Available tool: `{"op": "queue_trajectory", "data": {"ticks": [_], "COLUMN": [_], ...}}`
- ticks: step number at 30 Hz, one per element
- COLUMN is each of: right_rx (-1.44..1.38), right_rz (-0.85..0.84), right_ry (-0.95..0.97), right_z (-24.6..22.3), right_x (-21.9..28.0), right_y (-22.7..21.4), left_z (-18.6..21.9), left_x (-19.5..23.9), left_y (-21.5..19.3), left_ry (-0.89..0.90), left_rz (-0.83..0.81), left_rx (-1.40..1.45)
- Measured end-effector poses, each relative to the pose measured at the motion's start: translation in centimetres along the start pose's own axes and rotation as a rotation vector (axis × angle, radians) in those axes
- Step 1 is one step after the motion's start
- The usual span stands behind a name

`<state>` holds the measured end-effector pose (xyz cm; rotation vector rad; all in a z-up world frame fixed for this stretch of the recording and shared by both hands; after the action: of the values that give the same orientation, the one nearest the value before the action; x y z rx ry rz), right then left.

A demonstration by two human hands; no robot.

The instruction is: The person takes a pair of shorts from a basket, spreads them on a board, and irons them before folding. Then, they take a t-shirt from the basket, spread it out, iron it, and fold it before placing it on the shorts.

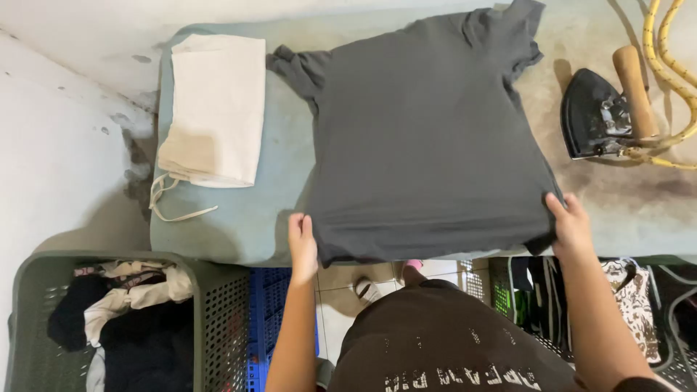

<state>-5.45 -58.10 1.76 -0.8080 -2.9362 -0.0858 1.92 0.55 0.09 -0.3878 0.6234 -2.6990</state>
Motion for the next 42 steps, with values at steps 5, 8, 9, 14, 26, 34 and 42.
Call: {"op": "queue_trajectory", "data": {"ticks": [5, 8, 9, 14, 26, 34, 42], "right_rx": [0.281, -0.226, -0.333, -0.190, -0.601, -0.489, 0.041], "right_rz": [-0.014, -0.181, -0.138, -0.059, -0.358, -0.216, -0.132], "right_ry": [0.541, 0.289, 0.271, 0.240, -0.831, -0.469, 0.210], "right_z": [-3.5, -1.0, 1.4, 2.0, -30.9, -21.4, -2.7], "right_x": [7.2, 7.7, 7.0, -6.6, -17.6, -5.0, 0.3], "right_y": [-3.5, -7.2, -9.1, -1.5, 14.8, 9.1, -2.7], "left_z": [-3.5, -7.9, -6.6, 6.4, 36.3, 11.7, 0.6], "left_x": [7.2, 7.9, 7.9, -2.3, -12.9, -5.7, 3.7], "left_y": [-3.4, -4.5, -4.8, -1.8, -5.4, -3.4, -1.5], "left_ry": [-0.840, -0.328, -0.533, -0.651, 0.007, -0.207, -0.415], "left_rz": [-0.390, -1.057, -1.010, -0.625, -0.204, -0.226, -0.618], "left_rx": [0.511, 0.138, 0.238, -0.039, 0.560, 0.000, 0.106]}}
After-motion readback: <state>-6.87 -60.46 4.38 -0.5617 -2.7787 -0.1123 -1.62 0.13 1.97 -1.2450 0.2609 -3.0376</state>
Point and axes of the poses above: each hand's wrist, its own x-axis away from the middle knuckle, its own y-axis out of the palm, z = x × y, the point moved 2 cm from there along -x, towards the middle knuckle, and after that the axes turned 15 degrees about -y, right-handed, at the moved point
